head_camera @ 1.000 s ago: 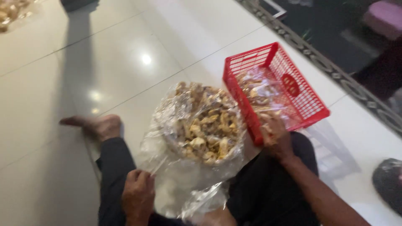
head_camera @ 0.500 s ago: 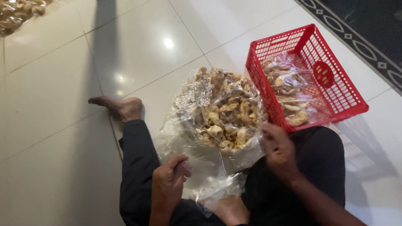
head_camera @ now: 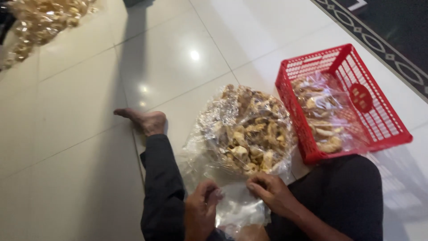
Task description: Manually packaging crackers into small plastic bags while sitting on the floor
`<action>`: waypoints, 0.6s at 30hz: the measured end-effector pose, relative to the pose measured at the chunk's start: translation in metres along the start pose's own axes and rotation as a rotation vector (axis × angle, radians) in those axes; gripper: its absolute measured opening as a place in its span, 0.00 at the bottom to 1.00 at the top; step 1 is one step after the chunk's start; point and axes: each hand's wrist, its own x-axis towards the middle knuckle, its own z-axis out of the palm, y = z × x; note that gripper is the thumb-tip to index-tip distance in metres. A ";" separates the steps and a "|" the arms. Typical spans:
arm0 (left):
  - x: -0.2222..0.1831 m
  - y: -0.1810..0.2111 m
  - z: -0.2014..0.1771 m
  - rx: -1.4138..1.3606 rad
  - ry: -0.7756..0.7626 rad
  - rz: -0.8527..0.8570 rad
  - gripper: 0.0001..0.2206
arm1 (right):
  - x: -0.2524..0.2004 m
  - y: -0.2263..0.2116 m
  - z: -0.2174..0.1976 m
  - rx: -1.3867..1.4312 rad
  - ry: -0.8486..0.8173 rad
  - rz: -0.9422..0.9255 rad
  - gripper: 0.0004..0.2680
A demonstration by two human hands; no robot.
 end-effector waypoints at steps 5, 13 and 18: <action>-0.018 -0.055 0.020 0.025 -0.081 0.184 0.10 | -0.012 0.007 0.006 -0.023 -0.186 0.073 0.04; -0.033 -0.046 0.041 -0.087 -0.192 0.082 0.12 | -0.017 0.016 0.021 0.118 -0.295 0.067 0.04; -0.042 -0.089 0.065 -0.064 -0.130 -0.271 0.18 | -0.012 0.093 0.034 0.300 -0.155 0.105 0.02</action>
